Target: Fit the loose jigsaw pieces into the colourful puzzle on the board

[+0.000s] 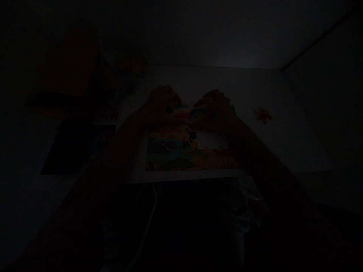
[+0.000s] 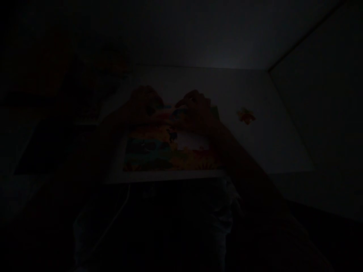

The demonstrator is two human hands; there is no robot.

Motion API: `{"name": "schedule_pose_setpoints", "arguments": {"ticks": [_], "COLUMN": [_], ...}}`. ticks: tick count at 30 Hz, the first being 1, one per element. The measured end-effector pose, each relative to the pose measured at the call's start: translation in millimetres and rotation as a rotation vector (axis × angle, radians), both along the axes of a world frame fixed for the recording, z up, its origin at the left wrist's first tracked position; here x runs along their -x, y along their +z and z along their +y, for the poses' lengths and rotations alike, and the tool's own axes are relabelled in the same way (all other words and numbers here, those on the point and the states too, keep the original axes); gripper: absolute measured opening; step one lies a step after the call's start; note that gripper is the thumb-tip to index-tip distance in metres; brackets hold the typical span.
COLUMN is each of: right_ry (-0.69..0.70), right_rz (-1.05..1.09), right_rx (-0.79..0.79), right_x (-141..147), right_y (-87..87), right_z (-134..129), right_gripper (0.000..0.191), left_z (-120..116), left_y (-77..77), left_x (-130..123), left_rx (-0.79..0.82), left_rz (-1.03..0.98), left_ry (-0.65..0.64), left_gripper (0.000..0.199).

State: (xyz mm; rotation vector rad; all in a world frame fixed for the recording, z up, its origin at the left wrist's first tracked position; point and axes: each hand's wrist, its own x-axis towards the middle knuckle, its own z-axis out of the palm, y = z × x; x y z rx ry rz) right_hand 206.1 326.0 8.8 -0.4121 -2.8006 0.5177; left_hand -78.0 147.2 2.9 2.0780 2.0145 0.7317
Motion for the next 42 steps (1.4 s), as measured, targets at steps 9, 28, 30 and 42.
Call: {"name": "schedule_pose_setpoints", "arguments": {"ticks": [9, 28, 30, 42], "right_ry": [-0.024, 0.041, 0.05, 0.043], "right_rz": [0.008, -0.06, -0.067, -0.109], "right_rx": [-0.002, 0.103, 0.121, 0.026], "right_x": [-1.6, -36.3, -35.5, -20.8], "right_y": [2.4, 15.5, 13.4, 15.2], "right_z": [6.6, 46.2, 47.4, 28.6], "right_gripper": [0.068, 0.078, 0.075, 0.058], "left_z": [-1.9, -4.2, -3.3, -0.1], "left_y": [5.2, 10.5, 10.1, 6.3], "left_x": [-2.9, -6.6, -5.0, -3.2], "left_rx": [0.021, -0.088, -0.087, -0.045], "left_rz": [-0.05, -0.054, -0.049, -0.013], "left_ry": [-0.019, 0.012, -0.006, 0.024], "left_gripper": [0.106, 0.07, 0.072, 0.067]}}
